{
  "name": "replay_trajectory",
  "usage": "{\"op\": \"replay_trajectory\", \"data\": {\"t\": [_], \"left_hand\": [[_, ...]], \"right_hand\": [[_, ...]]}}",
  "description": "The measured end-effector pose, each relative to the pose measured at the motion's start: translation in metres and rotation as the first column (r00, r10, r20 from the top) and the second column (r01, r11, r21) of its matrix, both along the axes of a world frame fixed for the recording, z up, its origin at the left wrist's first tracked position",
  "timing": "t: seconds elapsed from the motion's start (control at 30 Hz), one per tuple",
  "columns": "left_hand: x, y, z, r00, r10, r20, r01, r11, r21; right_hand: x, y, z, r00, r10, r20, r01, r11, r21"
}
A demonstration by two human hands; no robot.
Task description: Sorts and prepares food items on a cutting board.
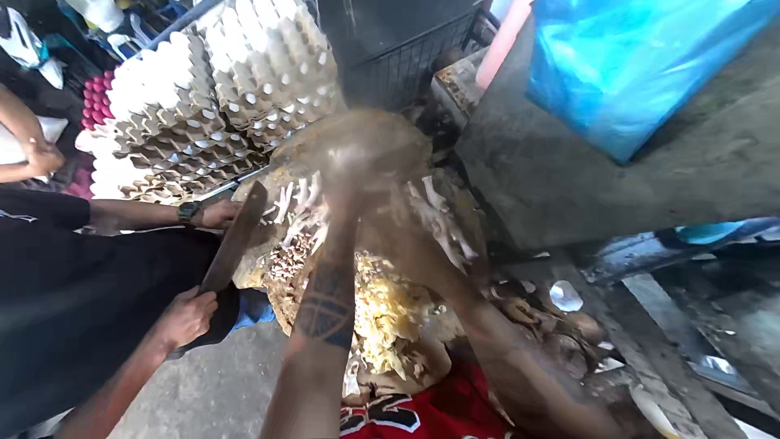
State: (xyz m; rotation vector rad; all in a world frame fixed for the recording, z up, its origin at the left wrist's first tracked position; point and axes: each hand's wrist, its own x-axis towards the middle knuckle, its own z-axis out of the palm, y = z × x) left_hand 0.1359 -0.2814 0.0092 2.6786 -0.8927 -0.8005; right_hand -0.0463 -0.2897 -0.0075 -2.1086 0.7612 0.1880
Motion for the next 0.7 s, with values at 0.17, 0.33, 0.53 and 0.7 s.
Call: {"op": "replay_trajectory", "data": {"t": [0.17,0.33,0.53,0.7], "left_hand": [[-0.016,0.040,-0.011,0.992,0.077,0.102,-0.085,0.993,0.081],[-0.010,0.055,-0.007,0.991,0.048,0.125,-0.066,0.988,0.141],[-0.055,0.119,-0.001,0.993,0.065,0.103,-0.041,0.975,-0.220],[-0.103,0.160,-0.016,0.998,0.014,0.055,0.006,0.932,-0.361]], "right_hand": [[-0.025,0.014,-0.017,0.999,-0.034,0.016,0.032,0.994,0.107],[-0.016,0.025,-0.017,0.943,-0.287,0.166,0.227,0.923,0.311],[0.016,0.035,-0.013,0.859,-0.496,0.123,0.273,0.649,0.710],[0.014,0.049,-0.027,0.801,-0.566,0.193,0.267,0.628,0.731]]}}
